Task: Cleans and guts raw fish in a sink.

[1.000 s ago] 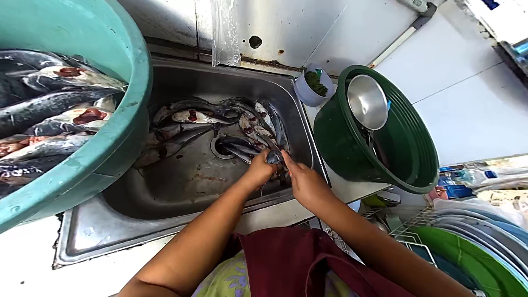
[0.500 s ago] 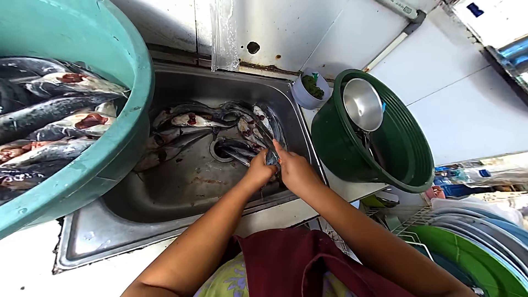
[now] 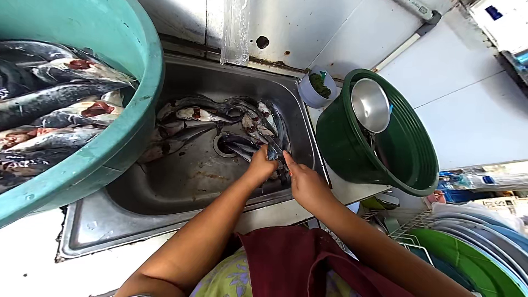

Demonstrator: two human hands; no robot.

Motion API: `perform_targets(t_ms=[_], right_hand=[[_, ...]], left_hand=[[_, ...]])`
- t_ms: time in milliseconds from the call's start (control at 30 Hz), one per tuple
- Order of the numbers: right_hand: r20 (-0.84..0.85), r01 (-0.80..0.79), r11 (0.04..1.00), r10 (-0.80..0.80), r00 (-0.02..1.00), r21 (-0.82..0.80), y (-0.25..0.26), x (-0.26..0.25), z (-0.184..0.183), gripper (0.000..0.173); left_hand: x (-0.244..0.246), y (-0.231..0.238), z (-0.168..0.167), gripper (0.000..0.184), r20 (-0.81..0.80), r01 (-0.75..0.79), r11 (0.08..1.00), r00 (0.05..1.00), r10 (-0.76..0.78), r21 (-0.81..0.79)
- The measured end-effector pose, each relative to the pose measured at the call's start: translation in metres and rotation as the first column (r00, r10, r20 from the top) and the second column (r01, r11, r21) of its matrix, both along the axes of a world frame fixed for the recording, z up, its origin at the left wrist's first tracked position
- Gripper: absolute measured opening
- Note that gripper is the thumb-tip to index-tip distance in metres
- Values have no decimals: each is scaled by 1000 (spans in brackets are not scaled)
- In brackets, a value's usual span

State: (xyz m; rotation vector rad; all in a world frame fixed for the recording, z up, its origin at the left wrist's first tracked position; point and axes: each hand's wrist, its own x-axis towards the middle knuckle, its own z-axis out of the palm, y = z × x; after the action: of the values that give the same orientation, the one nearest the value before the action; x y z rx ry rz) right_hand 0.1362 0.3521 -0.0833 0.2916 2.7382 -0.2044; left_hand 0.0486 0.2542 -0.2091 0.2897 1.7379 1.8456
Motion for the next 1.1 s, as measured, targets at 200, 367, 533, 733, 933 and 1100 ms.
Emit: perform_targets(t_ms=[200,367,533,733,933,1100], right_hand=[[-127,31,990,-49,991,-141,1,-37,-8,58],[-417,-37,928,-131,899,-370,39,-4,-3,53],[-254,97,936,-190,948,-338,50,14,-13,54],[-185,0,988,-29,982,-152,42,25,-13,52],[-189,13,994,-33,981,-107,22,13,-12,55],[-237,48,972,-103,966,-230,11,-35,-16,57]], left_hand=[[1,-3,1,41,-132,42,999,990,-41,9],[-3,-9,2,31,28,2,982,1000,-8,186],[-5,-5,-2,32,91,-27,988,996,13,151],[-5,-3,-3,32,49,-2,997,999,-2,75],[0,-3,-2,34,-112,50,992,993,-37,119],[-1,-4,-3,31,-159,88,987,985,-66,138]])
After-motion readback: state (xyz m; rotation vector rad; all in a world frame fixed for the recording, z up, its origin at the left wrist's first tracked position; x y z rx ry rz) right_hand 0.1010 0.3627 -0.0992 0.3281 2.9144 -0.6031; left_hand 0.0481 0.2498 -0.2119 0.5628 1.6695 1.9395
